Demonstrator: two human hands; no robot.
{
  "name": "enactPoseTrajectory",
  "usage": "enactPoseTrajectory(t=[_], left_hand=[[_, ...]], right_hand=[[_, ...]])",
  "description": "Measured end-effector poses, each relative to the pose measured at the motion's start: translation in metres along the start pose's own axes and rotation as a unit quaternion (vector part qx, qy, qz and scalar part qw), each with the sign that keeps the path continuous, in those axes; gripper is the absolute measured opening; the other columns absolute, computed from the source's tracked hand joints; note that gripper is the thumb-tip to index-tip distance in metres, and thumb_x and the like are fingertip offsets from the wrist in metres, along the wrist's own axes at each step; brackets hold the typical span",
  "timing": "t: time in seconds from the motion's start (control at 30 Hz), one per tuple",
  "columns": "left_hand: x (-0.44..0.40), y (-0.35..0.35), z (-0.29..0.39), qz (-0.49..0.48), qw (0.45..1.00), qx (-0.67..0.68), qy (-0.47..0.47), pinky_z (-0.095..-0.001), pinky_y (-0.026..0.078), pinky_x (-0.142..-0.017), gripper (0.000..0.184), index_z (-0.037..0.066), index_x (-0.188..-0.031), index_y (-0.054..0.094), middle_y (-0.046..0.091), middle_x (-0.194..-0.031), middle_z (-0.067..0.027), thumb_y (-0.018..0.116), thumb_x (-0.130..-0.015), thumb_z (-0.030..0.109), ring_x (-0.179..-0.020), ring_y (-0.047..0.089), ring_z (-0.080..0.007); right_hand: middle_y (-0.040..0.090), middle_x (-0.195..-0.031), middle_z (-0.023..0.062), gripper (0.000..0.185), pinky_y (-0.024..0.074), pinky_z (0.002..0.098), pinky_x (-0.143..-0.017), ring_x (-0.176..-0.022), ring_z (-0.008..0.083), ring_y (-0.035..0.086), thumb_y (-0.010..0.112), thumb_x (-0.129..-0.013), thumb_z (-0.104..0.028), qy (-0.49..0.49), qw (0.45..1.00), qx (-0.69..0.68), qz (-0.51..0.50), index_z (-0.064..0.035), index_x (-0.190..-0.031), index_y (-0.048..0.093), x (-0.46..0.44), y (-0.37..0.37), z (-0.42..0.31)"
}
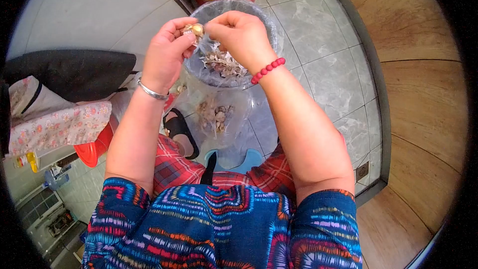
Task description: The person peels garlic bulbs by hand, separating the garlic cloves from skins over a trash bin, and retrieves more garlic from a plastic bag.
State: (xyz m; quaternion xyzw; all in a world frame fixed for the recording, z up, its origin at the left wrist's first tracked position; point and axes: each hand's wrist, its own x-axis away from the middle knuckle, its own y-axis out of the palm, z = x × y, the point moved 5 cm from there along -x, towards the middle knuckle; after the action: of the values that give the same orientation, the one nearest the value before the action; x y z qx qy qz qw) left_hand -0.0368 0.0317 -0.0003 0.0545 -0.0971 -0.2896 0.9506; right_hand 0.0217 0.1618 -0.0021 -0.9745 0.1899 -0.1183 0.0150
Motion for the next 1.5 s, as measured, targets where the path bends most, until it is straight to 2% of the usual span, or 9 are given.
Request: enactPoseTrajectory(t=[0.13, 0.2, 0.5, 0.73, 0.83, 0.93, 1.03, 1.3, 1.5], left_hand=[[0.001, 0.002, 0.002, -0.006, 0.998, -0.058, 0.037, -0.0180, 0.038, -0.057, 0.025, 0.002, -0.103, 0.052, 0.057, -0.084, -0.0010, 0.056, -0.079, 0.006, -0.067, 0.049, -0.0060], [0.002, 0.004, 0.003, -0.006, 0.998, -0.040, 0.044, -0.0181, 0.039, -0.056, 0.023, 0.002, -0.102, 0.053, 0.058, -0.082, -0.0008, 0.056, -0.080, 0.006, -0.066, 0.049, -0.0061], [0.001, 0.001, 0.005, -0.048, 0.997, -0.056, -0.007, -0.0195, 0.043, -0.051, 0.020, 0.000, -0.095, 0.058, 0.059, -0.077, -0.0025, 0.045, -0.086, 0.013, -0.059, 0.053, -0.0072], [0.004, 0.006, 0.003, -0.103, 0.993, 0.024, -0.056, -0.0189, 0.041, -0.054, 0.022, 0.001, -0.101, 0.056, 0.058, -0.084, -0.0033, 0.043, -0.087, 0.011, -0.066, 0.053, -0.0085], [0.004, 0.006, 0.002, -0.120, 0.992, 0.002, -0.038, -0.0190, 0.040, -0.057, 0.023, 0.001, -0.105, 0.055, 0.057, -0.086, -0.0023, 0.046, -0.086, 0.010, -0.070, 0.053, -0.0078], [0.003, 0.007, 0.004, -0.073, 0.995, -0.068, 0.004, -0.0185, 0.039, -0.059, 0.023, 0.001, -0.105, 0.053, 0.056, -0.086, -0.0012, 0.048, -0.084, 0.009, -0.072, 0.052, -0.0069], [0.003, 0.009, 0.004, -0.048, 0.995, -0.076, 0.033, -0.0179, 0.038, -0.059, 0.019, 0.003, -0.101, 0.052, 0.055, -0.084, -0.0001, 0.050, -0.083, 0.009, -0.070, 0.050, -0.0057], [0.011, 0.013, 0.005, 0.069, 0.966, -0.215, 0.123, -0.0270, 0.043, -0.058, 0.024, 0.001, -0.083, 0.049, 0.054, -0.069, -0.0063, 0.046, -0.089, 0.024, -0.064, 0.053, -0.0136], [0.011, 0.015, -0.002, 0.083, 0.975, -0.136, 0.154, -0.0262, 0.041, -0.056, 0.024, 0.002, -0.081, 0.047, 0.050, -0.066, -0.0025, 0.043, -0.091, 0.024, -0.060, 0.047, -0.0110]], right_hand=[[0.059, -0.067, 0.0001, 0.012, 0.0394, 0.0181, -0.048, -0.055, 0.0045, 0.051, 0.061, -0.077, -0.013, -0.075, 0.993, 0.087, -0.007, -0.0016, -0.075, 0.061, -0.001, 0.001, 0.002], [0.060, -0.063, 0.0065, 0.019, 0.0436, 0.0273, -0.053, -0.055, 0.0128, 0.054, 0.065, -0.071, -0.021, -0.088, 0.993, 0.082, 0.010, -0.0022, -0.072, 0.062, -0.003, -0.001, 0.004], [0.060, -0.066, 0.0138, 0.015, 0.0454, 0.0357, -0.058, -0.065, 0.0299, 0.058, 0.059, -0.072, -0.017, -0.220, 0.948, 0.220, 0.066, -0.0022, -0.070, 0.059, 0.009, -0.001, -0.016], [0.059, -0.065, 0.0130, 0.019, 0.0447, 0.0356, -0.057, -0.059, 0.0265, 0.057, 0.058, -0.073, -0.021, -0.094, 0.972, 0.191, 0.098, -0.0023, -0.068, 0.059, -0.007, -0.015, 0.006], [0.059, -0.065, 0.0127, 0.023, 0.0442, 0.0350, -0.056, -0.057, 0.0243, 0.056, 0.059, -0.075, -0.025, -0.040, 0.987, 0.153, 0.038, -0.0027, -0.071, 0.059, -0.008, -0.012, 0.008], [0.059, -0.067, 0.0119, 0.031, 0.0437, 0.0346, -0.056, -0.057, 0.0225, 0.055, 0.057, -0.078, -0.033, -0.043, 0.998, 0.045, -0.030, -0.0030, -0.075, 0.058, -0.002, -0.002, 0.003], [0.057, -0.067, 0.0152, 0.038, 0.0435, 0.0388, -0.057, -0.064, 0.0316, 0.055, 0.050, -0.082, -0.041, -0.105, 0.967, 0.221, -0.071, -0.0038, -0.077, 0.057, 0.003, 0.008, 0.001], [0.056, -0.069, 0.0181, 0.031, 0.0426, 0.0453, -0.060, -0.069, 0.0384, 0.054, 0.043, -0.085, -0.031, -0.212, 0.942, 0.260, 0.025, -0.0043, -0.072, 0.053, 0.016, 0.017, -0.014], [0.054, -0.065, 0.0187, 0.029, 0.0407, 0.0471, -0.056, -0.064, 0.0391, 0.052, 0.041, -0.086, -0.026, -0.262, 0.940, 0.213, 0.056, -0.0030, -0.069, 0.050, 0.020, 0.022, -0.012]])
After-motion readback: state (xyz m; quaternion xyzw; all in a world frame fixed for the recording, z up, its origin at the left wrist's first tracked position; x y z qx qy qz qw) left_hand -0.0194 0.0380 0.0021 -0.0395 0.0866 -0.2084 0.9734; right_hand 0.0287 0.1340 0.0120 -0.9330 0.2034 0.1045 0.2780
